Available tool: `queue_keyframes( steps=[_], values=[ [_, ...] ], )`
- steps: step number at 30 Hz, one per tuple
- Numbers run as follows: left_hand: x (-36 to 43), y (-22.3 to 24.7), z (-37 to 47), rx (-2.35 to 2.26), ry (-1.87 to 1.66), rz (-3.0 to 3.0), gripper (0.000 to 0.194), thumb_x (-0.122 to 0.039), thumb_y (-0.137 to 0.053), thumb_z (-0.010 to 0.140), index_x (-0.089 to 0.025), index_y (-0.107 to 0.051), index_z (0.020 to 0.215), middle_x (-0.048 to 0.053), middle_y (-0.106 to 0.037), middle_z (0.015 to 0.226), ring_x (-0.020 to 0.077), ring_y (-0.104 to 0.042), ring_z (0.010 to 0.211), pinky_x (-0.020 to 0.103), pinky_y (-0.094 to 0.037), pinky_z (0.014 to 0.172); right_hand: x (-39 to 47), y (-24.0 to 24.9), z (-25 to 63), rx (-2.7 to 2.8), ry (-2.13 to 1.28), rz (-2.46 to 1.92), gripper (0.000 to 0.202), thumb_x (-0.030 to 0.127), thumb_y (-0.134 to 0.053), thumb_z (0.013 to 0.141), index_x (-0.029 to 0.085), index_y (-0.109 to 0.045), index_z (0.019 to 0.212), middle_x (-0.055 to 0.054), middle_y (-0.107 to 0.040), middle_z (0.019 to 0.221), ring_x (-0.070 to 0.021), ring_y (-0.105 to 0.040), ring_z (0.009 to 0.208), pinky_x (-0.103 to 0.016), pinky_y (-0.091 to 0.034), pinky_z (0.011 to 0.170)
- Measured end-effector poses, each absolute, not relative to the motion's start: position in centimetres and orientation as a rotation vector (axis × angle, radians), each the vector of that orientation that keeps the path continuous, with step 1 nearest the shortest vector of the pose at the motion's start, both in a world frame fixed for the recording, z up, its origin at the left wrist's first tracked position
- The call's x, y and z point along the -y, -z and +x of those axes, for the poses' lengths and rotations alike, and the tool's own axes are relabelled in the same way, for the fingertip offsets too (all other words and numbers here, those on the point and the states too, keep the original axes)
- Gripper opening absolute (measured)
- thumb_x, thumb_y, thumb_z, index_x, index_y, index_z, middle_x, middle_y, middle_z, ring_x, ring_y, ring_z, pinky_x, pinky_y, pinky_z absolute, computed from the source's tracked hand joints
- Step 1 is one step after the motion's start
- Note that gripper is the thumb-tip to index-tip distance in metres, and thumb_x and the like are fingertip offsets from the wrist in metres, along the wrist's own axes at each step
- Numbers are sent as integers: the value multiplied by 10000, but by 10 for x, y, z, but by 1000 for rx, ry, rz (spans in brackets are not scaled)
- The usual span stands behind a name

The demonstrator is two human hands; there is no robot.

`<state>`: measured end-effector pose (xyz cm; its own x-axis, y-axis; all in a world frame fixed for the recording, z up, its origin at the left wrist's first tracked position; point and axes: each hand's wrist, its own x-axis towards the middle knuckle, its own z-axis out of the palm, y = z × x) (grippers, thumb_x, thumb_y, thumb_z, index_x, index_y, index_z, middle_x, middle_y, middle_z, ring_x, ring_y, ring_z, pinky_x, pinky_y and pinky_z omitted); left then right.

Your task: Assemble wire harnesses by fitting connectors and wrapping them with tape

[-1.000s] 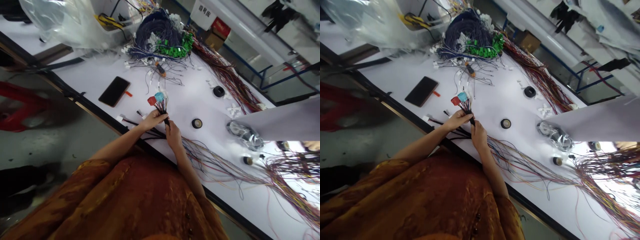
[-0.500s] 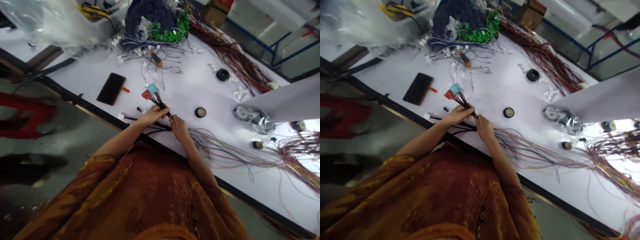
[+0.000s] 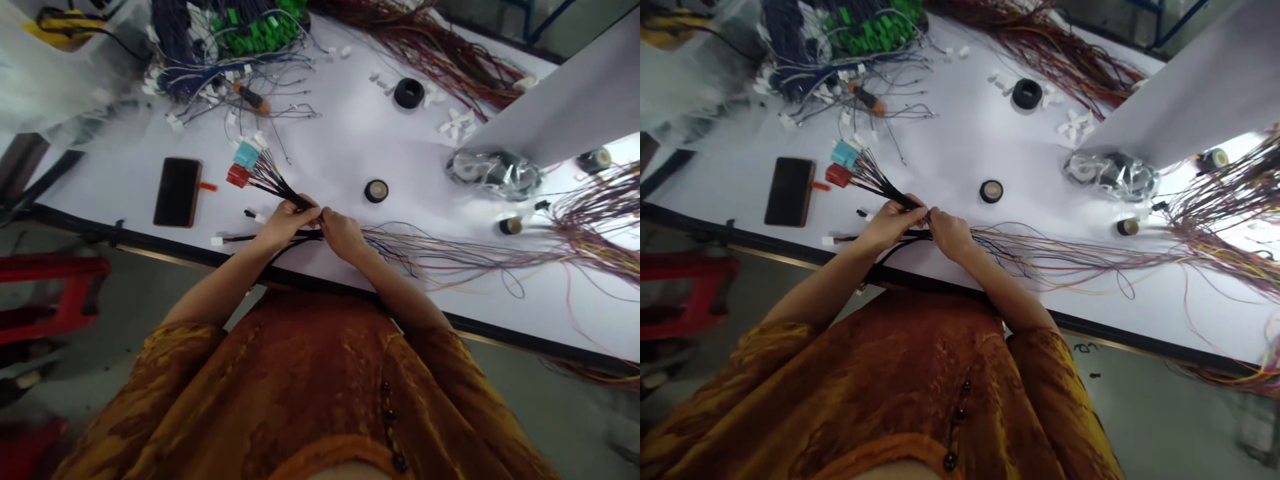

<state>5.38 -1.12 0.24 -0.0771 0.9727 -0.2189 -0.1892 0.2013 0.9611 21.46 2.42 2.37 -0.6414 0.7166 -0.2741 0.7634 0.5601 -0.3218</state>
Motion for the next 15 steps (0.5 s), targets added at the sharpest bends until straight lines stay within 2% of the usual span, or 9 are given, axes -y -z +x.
queue_keyframes(
  steps=[3, 5, 8, 15],
  values=[
    [9, 0, 56, -1257, -1274, 783, 171, -255, -780, 756, -169, -634, 778, -29, -624, 641, 92, -614, 617, 231, -541, 653, -24, -21, 233, -2772, 687, 1145, 383, 393, -495, 1029, 136, -485, 1314, -133, -697, 1245, -257, -687, 1070, -318, -470, 780],
    [7, 4, 57, -1269, -1324, 684, 206, -245, -807, 737, -173, -616, 770, -42, -605, 636, 87, -615, 596, 230, -553, 649, -25, -18, 251, -2742, 616, 1141, 409, 342, -562, 988, 139, -485, 1334, -132, -697, 1249, -263, -689, 1071, -315, -472, 776],
    [5, 8, 57, -1308, -1366, 566, 229, -211, -828, 729, -172, -603, 755, -49, -594, 637, 82, -621, 577, 217, -558, 627, -29, -10, 287, -2570, 453, 1263, 294, 233, -481, 999, 157, -546, 1276, -123, -729, 1164, -265, -708, 1008, -317, -461, 745],
    [2, 9, 53, -1369, -1399, 425, 179, -147, -792, 785, -169, -615, 766, -39, -624, 627, 70, -638, 555, 167, -558, 581, -46, 15, 437, -2226, 111, 1706, 259, 314, -469, 1028, 168, -619, 1180, -164, -735, 1105, -279, -697, 982, -309, -360, 693]
  ],
)
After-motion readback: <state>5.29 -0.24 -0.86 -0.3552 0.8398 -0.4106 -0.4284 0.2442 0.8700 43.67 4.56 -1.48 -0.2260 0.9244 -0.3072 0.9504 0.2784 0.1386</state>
